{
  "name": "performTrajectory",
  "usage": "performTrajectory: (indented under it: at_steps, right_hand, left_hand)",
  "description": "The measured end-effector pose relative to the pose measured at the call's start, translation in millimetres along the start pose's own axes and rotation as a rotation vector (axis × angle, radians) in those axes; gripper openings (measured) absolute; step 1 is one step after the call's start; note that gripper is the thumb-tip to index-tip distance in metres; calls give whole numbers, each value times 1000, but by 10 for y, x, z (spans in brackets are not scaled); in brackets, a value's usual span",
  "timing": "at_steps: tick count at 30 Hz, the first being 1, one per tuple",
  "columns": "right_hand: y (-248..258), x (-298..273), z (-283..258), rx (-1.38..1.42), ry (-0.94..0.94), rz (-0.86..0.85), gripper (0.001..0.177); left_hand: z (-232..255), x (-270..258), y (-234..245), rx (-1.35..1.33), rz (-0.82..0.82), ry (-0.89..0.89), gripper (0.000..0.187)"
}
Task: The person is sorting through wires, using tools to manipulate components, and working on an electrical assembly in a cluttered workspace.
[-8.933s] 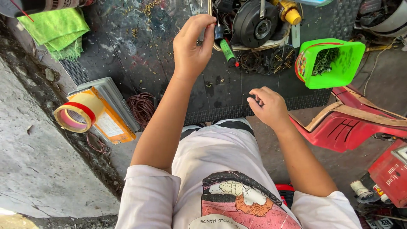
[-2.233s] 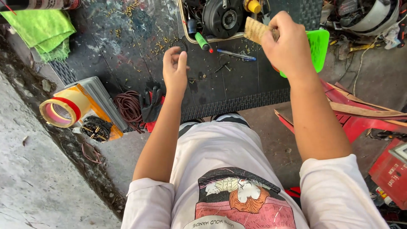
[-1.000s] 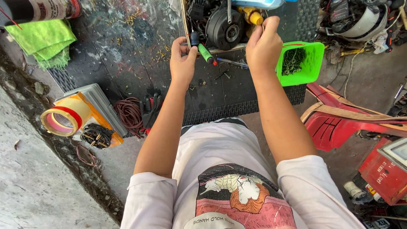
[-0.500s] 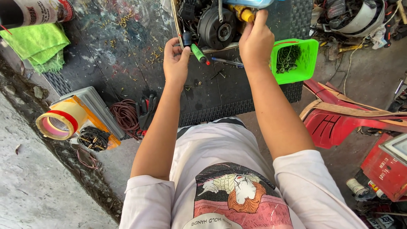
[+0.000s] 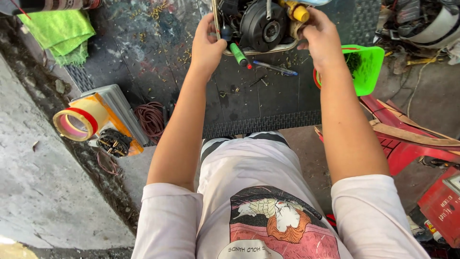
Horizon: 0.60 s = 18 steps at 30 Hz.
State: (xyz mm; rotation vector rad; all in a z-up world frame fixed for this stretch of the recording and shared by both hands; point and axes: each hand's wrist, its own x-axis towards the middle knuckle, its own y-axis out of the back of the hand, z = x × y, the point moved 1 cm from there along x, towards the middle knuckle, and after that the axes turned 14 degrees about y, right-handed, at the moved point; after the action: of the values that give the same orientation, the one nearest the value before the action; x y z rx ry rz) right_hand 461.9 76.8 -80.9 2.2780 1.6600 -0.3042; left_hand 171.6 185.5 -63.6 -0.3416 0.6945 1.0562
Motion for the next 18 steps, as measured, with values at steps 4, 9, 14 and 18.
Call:
performTrajectory:
  at_steps: [4, 9, 14, 18]
  right_hand:
    - [18, 98, -159, 19, -14, -106, 48]
    - [-10, 220, -77, -55, 106, -214, 53]
    - [-101, -23, -104, -84, -55, -178, 68]
    - [-136, -436, -186, 74, 65, -233, 75]
  left_hand:
    - [17, 93, 45, 33, -50, 18, 49]
    - [33, 93, 6, 24, -48, -39, 46]
    - [138, -257, -47, 27, -29, 0, 46]
    - [89, -632, -26, 50, -8, 57, 43]
